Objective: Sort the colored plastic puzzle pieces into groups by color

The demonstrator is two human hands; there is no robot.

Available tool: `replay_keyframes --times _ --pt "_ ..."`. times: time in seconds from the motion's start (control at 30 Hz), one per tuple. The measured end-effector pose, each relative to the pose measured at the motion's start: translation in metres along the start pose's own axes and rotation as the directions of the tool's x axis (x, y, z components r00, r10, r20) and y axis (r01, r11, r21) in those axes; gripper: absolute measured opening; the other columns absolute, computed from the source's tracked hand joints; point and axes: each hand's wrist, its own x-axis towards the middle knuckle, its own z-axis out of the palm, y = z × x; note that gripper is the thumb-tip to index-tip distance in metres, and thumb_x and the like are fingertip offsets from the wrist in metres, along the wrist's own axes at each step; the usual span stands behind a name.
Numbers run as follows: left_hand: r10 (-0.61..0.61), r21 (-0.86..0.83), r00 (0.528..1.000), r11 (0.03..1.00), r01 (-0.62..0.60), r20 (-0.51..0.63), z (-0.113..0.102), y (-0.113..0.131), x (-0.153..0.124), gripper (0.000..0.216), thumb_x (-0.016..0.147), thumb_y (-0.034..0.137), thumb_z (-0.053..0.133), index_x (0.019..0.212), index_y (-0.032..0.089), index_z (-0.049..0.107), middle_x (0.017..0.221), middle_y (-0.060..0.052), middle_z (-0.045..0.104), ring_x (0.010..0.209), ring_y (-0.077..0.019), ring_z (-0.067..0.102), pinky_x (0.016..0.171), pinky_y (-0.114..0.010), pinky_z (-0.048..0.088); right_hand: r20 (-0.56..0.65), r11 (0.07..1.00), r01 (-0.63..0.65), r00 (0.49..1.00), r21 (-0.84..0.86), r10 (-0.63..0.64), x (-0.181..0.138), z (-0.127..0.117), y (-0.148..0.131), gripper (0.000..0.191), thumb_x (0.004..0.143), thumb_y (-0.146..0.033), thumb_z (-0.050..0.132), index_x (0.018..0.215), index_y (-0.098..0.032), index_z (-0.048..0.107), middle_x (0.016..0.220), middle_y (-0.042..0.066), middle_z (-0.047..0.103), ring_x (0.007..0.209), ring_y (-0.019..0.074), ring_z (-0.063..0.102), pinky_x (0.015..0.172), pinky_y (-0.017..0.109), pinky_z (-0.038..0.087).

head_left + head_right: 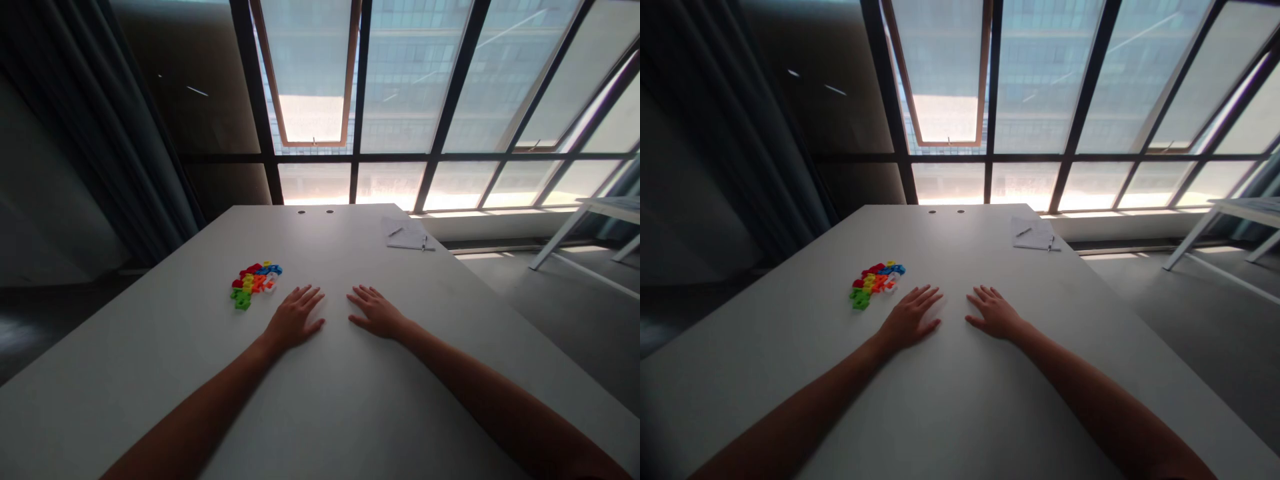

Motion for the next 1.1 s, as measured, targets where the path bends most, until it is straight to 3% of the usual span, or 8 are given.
replay_keyframes --times 0.23,0.57,0.7,0.8,0.9,0.97,1.1 --pt "-0.058 -0.010 0.976 0.998 0.062 0.210 0.007 -0.005 0.003 0.090 0.115 0.083 0.048 0.185 0.027 0.052 0.193 -0.016 0.042 0.181 -0.0403 0.040 0.148 -0.064 0.032 -0.014 1.000 0.015 1.000 -0.010 -0.015 -0.001 0.001 0.001 0.075 0.121 -0.063 0.061 0.180 -0.017 0.059 0.189 0.022 0.047 0.179 0.0409 0.040 0.148 0.064 0.031" --pt "-0.061 -0.033 0.985 0.997 0.067 0.160 0.015 -0.005 0.002 0.087 0.114 0.082 0.054 0.184 0.030 0.055 0.192 -0.014 0.045 0.180 -0.0397 0.042 0.148 -0.063 0.033 -0.031 1.000 0.022 0.999 0.006 -0.022 -0.001 0.007 0.009 0.074 0.121 -0.064 0.060 0.180 -0.020 0.061 0.189 0.021 0.047 0.179 0.0417 0.040 0.147 0.068 0.031" --pt "-0.051 -0.038 0.993 0.998 0.056 0.109 0.006 -0.011 0.005 0.071 0.114 0.072 0.059 0.170 0.030 0.071 0.181 -0.012 0.063 0.171 -0.0389 0.055 0.144 -0.061 0.042 -0.026 1.000 0.023 0.999 -0.005 -0.023 -0.001 0.007 0.010 0.074 0.121 -0.065 0.059 0.180 -0.020 0.060 0.189 0.020 0.047 0.179 0.0408 0.041 0.148 0.066 0.031" --pt "-0.127 0.037 0.992 0.991 0.127 -0.008 -0.013 -0.032 0.010 0.054 0.115 0.059 0.058 0.156 0.031 0.081 0.169 -0.010 0.074 0.166 -0.0376 0.059 0.143 -0.060 0.042 -0.026 1.000 0.026 0.999 -0.006 -0.027 0.000 0.006 0.010 0.074 0.121 -0.064 0.060 0.179 -0.019 0.061 0.188 0.021 0.049 0.178 0.0411 0.042 0.148 0.066 0.032" --pt "-0.296 0.127 0.946 0.941 0.313 -0.133 -0.033 -0.067 0.017 0.064 0.114 0.060 0.056 0.167 0.027 0.072 0.178 -0.014 0.065 0.169 -0.0404 0.052 0.145 -0.062 0.036 -0.033 1.000 0.025 0.999 -0.008 -0.025 0.000 0.006 0.010 0.074 0.120 -0.064 0.061 0.178 -0.019 0.062 0.186 0.022 0.050 0.177 0.0422 0.043 0.147 0.066 0.033" --pt "-0.402 0.186 0.909 0.890 0.416 -0.107 -0.044 -0.091 0.022 0.074 0.113 0.069 0.055 0.173 0.026 0.066 0.189 -0.014 0.051 0.176 -0.0446 0.041 0.146 -0.063 0.033 -0.037 1.000 0.026 0.999 -0.010 -0.026 0.001 0.006 0.010 0.073 0.121 -0.065 0.060 0.178 -0.019 0.063 0.186 0.023 0.051 0.177 0.0427 0.043 0.146 0.067 0.034" --pt "-0.535 0.241 0.842 0.829 0.505 0.075 -0.056 -0.129 0.032 0.088 0.114 0.078 0.046 0.185 0.028 0.050 0.200 -0.013 0.031 0.183 -0.0478 0.028 0.145 -0.067 0.028 -0.044 0.999 0.036 0.998 -0.007 -0.037 0.002 0.008 0.011 0.073 0.121 -0.066 0.059 0.177 -0.020 0.063 0.186 0.022 0.051 0.176 0.0419 0.045 0.146 0.066 0.035"
